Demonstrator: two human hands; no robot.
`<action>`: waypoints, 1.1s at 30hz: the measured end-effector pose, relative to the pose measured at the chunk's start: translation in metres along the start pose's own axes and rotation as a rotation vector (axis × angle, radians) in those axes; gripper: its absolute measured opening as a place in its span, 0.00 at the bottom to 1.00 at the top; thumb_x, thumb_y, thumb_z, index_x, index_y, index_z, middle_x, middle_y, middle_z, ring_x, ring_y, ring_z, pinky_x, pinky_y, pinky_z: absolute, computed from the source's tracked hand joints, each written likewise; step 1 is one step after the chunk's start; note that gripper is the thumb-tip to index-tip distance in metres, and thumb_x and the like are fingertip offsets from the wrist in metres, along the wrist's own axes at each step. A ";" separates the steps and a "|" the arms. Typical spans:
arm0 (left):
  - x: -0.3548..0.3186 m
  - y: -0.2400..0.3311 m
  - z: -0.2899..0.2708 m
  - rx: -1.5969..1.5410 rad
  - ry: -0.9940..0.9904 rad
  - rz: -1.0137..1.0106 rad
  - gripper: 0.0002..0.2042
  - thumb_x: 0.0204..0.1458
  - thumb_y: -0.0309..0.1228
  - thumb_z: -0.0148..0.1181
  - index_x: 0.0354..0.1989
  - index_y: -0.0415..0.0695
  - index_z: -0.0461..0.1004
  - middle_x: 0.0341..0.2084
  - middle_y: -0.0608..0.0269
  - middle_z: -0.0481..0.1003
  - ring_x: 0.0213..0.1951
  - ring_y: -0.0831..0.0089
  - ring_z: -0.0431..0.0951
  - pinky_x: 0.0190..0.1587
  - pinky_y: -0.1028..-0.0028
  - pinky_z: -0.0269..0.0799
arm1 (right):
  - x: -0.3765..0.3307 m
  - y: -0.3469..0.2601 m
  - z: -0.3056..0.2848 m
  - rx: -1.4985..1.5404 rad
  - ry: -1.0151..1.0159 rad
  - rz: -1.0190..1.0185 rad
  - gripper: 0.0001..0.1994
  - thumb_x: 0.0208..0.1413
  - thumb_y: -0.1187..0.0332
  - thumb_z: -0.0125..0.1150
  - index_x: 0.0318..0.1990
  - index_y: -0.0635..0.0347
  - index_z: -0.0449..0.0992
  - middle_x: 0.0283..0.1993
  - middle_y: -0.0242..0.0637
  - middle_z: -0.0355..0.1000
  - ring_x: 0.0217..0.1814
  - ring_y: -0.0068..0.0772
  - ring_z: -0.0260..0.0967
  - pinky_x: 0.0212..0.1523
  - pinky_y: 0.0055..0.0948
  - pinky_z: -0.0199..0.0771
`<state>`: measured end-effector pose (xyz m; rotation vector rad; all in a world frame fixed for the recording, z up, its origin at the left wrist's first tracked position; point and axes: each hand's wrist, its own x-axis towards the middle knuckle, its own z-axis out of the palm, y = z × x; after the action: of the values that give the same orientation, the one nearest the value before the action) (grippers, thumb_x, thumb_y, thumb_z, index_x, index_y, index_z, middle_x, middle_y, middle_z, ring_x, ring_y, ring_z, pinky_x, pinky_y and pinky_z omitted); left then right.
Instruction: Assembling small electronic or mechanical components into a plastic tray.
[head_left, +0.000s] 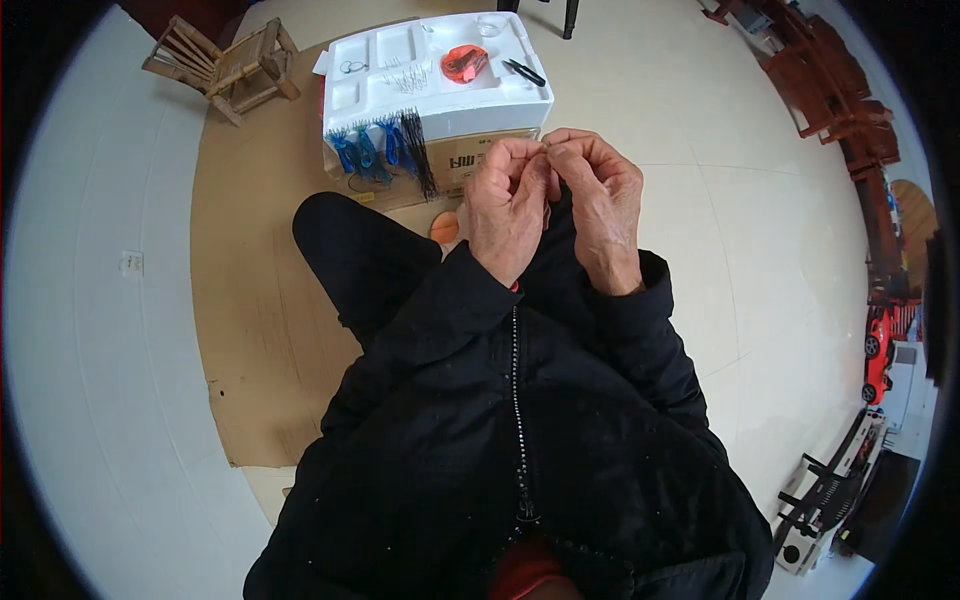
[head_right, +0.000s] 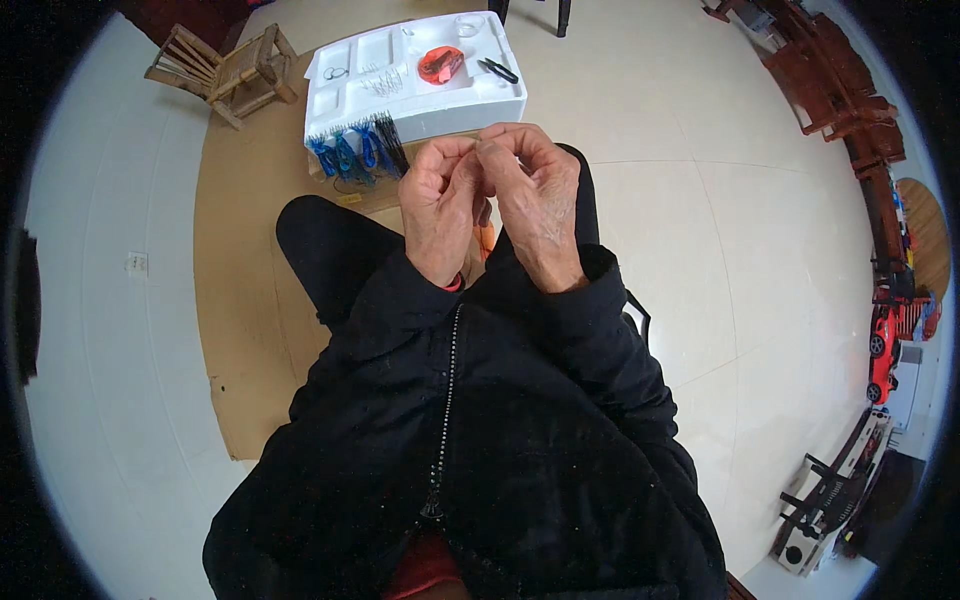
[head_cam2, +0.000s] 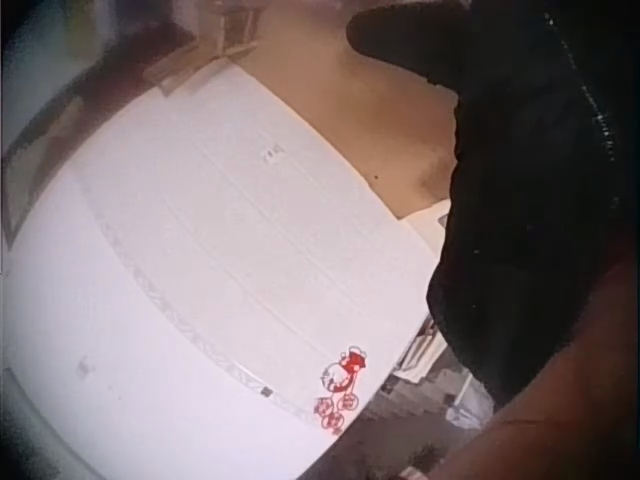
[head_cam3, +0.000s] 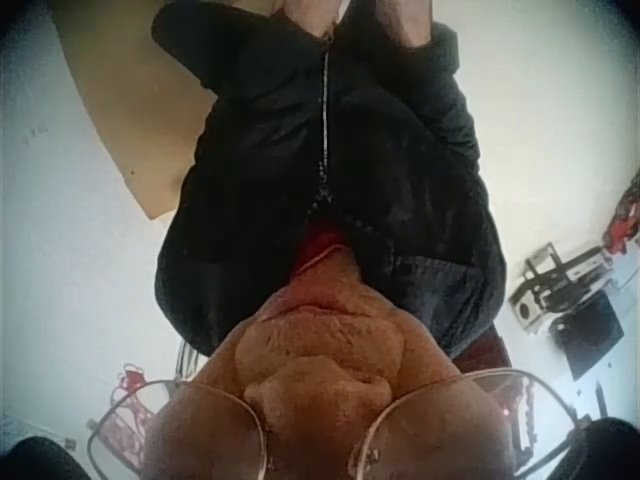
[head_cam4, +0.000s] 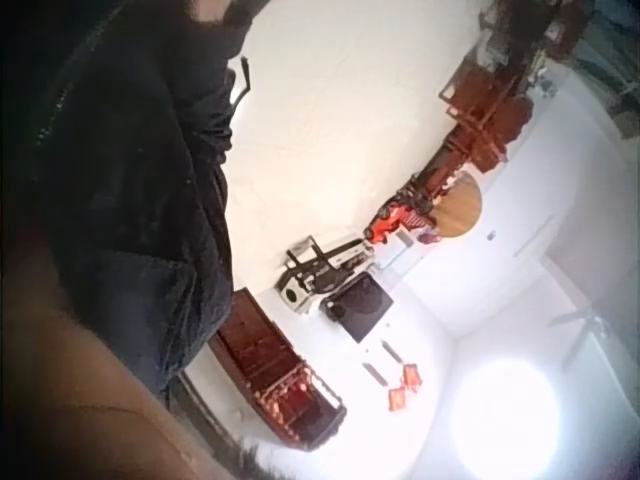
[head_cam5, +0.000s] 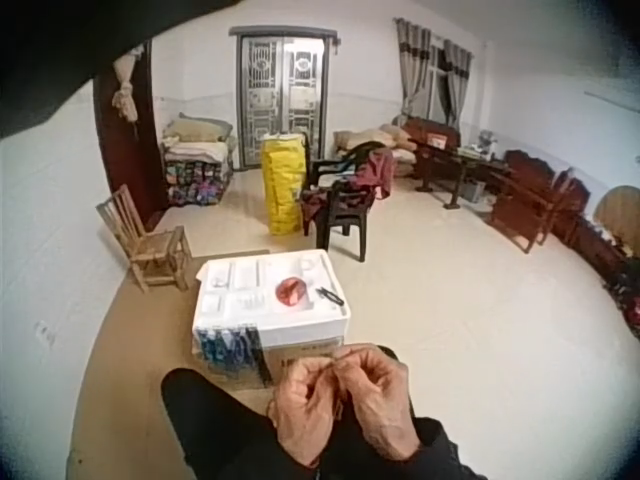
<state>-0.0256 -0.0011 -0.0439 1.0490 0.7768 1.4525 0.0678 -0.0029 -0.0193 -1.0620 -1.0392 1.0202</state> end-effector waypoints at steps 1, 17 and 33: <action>0.000 -0.001 0.000 0.019 0.004 0.018 0.04 0.60 0.25 0.50 0.36 0.37 0.67 0.18 0.69 0.69 0.18 0.88 0.63 0.18 0.85 0.57 | 0.000 -0.001 0.000 0.024 0.001 0.026 0.06 0.53 0.75 0.56 0.33 0.70 0.75 0.31 0.31 0.71 0.25 0.17 0.62 0.29 0.18 0.63; -0.001 0.000 -0.001 -0.014 -0.033 -0.002 0.04 0.60 0.24 0.48 0.37 0.39 0.68 0.20 0.68 0.69 0.17 0.88 0.63 0.18 0.85 0.59 | 0.000 -0.004 -0.001 0.086 -0.017 0.091 0.06 0.52 0.74 0.56 0.31 0.70 0.74 0.29 0.32 0.71 0.24 0.18 0.60 0.27 0.18 0.60; 0.010 0.004 -0.005 -0.152 -0.056 -0.064 0.03 0.60 0.24 0.49 0.36 0.38 0.68 0.19 0.68 0.69 0.17 0.87 0.64 0.17 0.85 0.59 | 0.010 -0.007 0.007 0.056 0.000 0.056 0.08 0.52 0.72 0.55 0.33 0.70 0.73 0.20 0.30 0.66 0.18 0.18 0.62 0.14 0.20 0.63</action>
<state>-0.0315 0.0086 -0.0409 0.9375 0.6439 1.3990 0.0640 0.0064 -0.0100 -1.0502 -0.9804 1.0887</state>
